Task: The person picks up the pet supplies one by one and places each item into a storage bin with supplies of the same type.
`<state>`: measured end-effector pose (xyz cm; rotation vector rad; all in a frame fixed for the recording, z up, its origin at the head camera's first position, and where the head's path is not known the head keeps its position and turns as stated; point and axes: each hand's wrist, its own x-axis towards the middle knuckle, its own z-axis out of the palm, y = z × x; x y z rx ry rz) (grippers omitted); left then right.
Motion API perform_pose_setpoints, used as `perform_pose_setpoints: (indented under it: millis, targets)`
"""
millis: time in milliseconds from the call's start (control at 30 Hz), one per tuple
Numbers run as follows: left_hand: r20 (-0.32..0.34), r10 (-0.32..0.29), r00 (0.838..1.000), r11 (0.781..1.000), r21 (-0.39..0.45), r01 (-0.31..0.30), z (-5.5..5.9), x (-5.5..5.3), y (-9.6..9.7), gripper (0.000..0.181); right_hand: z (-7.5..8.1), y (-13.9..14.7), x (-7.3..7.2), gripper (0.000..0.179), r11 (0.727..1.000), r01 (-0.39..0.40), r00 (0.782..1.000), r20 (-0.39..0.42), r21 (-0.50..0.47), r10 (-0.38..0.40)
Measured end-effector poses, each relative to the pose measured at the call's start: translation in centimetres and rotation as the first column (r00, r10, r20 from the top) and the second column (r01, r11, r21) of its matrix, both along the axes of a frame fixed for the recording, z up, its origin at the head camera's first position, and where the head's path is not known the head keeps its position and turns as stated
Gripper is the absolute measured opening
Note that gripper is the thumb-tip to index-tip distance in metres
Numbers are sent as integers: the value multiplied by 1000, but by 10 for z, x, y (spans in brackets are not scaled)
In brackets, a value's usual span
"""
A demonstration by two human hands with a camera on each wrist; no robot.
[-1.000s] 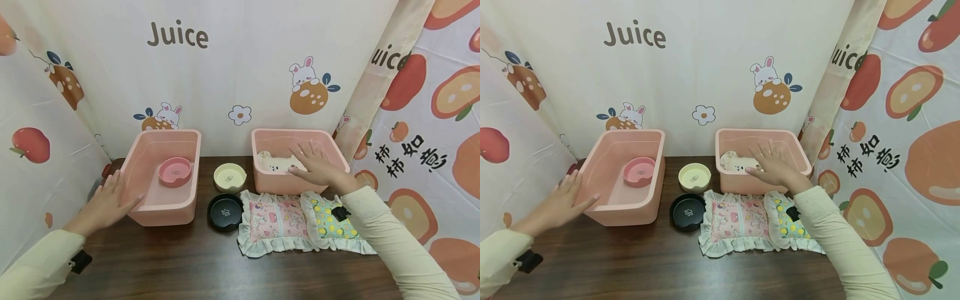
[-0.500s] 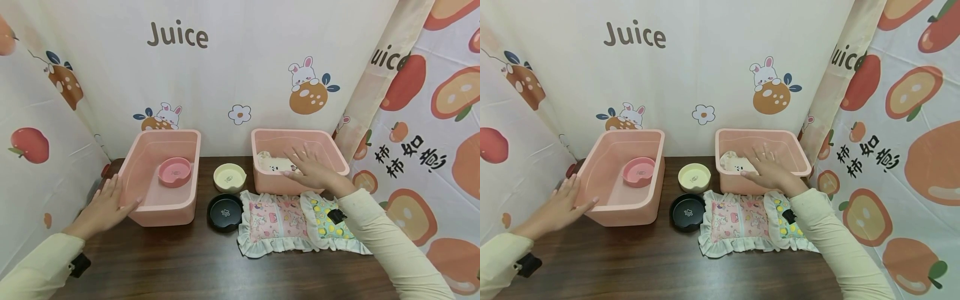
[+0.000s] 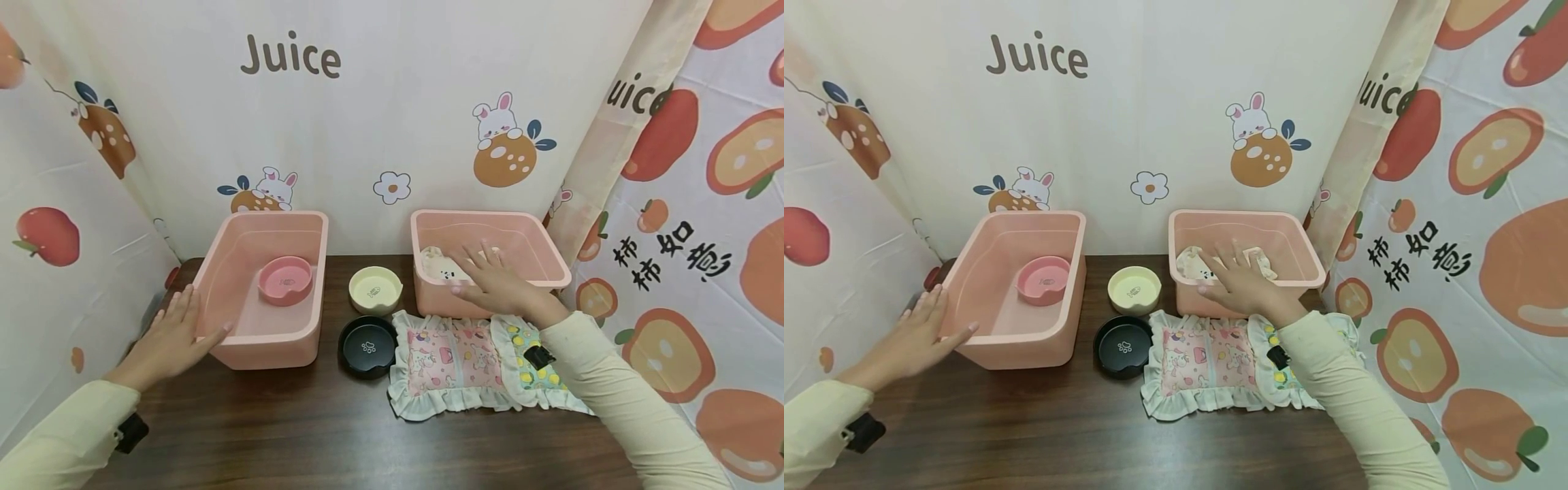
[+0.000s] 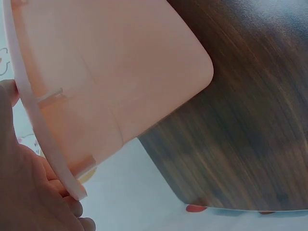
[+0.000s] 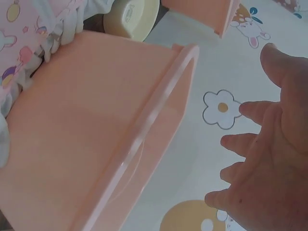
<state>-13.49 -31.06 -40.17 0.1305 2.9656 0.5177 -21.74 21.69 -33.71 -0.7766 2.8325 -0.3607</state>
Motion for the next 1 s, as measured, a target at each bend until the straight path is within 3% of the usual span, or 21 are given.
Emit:
perform_pose_setpoints:
  millis: [567,833,1000]
  targets:
    - [8,2,1000,1000,-1,-2,0,0,-1,101,-19,-42,13,70,993,-121,993,14,7,121]
    - [2,-5,1000,1000,-12,5,1,-1,-1,101,-49,-72,19,69,979,-202,977,75,-7,202]
    - [6,-5,1000,1000,-8,5,1,-1,0,101,-78,-91,25,69,975,-217,968,118,-40,221]
